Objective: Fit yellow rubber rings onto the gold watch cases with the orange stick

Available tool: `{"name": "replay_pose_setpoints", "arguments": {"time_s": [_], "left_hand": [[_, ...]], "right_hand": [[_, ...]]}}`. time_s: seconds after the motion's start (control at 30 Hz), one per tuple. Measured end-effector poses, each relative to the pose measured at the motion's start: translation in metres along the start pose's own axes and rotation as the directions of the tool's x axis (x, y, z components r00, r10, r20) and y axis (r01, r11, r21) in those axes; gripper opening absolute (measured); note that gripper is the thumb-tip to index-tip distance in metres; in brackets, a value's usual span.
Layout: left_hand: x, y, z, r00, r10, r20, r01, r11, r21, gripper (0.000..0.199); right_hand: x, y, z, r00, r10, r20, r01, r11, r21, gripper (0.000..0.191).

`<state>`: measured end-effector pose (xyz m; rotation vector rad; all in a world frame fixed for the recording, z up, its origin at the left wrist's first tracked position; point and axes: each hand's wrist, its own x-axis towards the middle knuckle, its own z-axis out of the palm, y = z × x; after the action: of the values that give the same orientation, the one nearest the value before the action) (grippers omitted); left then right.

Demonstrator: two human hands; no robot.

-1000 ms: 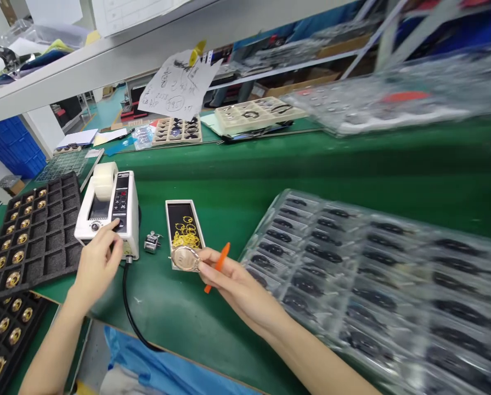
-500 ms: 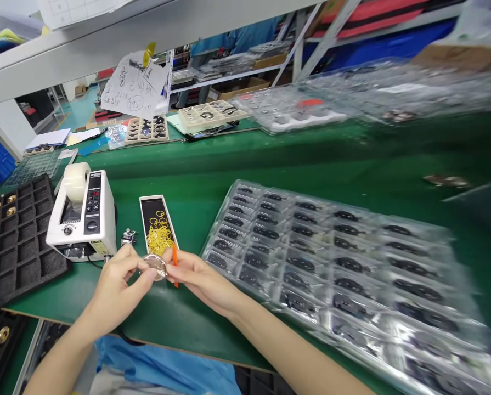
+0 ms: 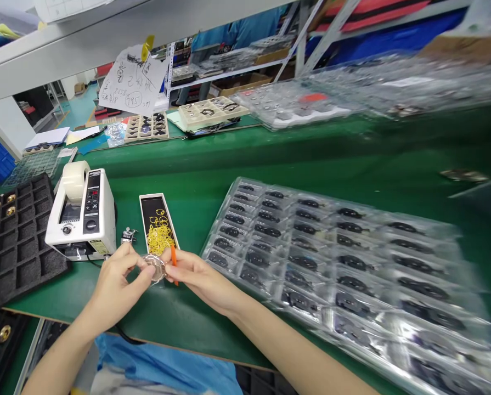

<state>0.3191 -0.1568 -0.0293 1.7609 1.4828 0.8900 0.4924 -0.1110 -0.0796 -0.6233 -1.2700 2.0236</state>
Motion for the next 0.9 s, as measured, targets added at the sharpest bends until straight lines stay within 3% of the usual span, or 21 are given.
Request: {"name": "replay_pose_setpoints", "arguments": {"time_s": [0.23,0.43,0.63,0.77,0.9], "left_hand": [[0.0,-0.001,0.0,1.0,0.019,-0.007,-0.019,0.998,0.059,0.023],[0.0,0.001,0.006,0.994,0.077,-0.08,-0.054,0.965,0.256,0.022],[-0.004,-0.002,0.003,0.955,0.158,-0.251,-0.011,0.864,0.503,0.018],[-0.006,-0.005,-0.004,0.871,0.313,-0.378,-0.152,0.905,0.398,0.003],[-0.003,-0.011,0.001,0.867,0.405,-0.291,-0.355,0.911,0.212,0.012]], "right_hand": [[0.0,-0.001,0.0,1.0,-0.027,-0.003,0.026,0.998,-0.064,0.041],[0.0,0.001,0.001,0.999,-0.033,-0.026,0.031,0.996,-0.085,0.04],[0.001,0.001,-0.002,0.998,-0.023,-0.063,0.019,0.998,-0.058,0.041],[0.0,0.002,-0.001,0.999,0.006,-0.051,-0.008,0.999,-0.038,0.041],[-0.001,0.003,0.002,0.999,0.019,-0.043,-0.019,1.0,0.004,0.041]]}}
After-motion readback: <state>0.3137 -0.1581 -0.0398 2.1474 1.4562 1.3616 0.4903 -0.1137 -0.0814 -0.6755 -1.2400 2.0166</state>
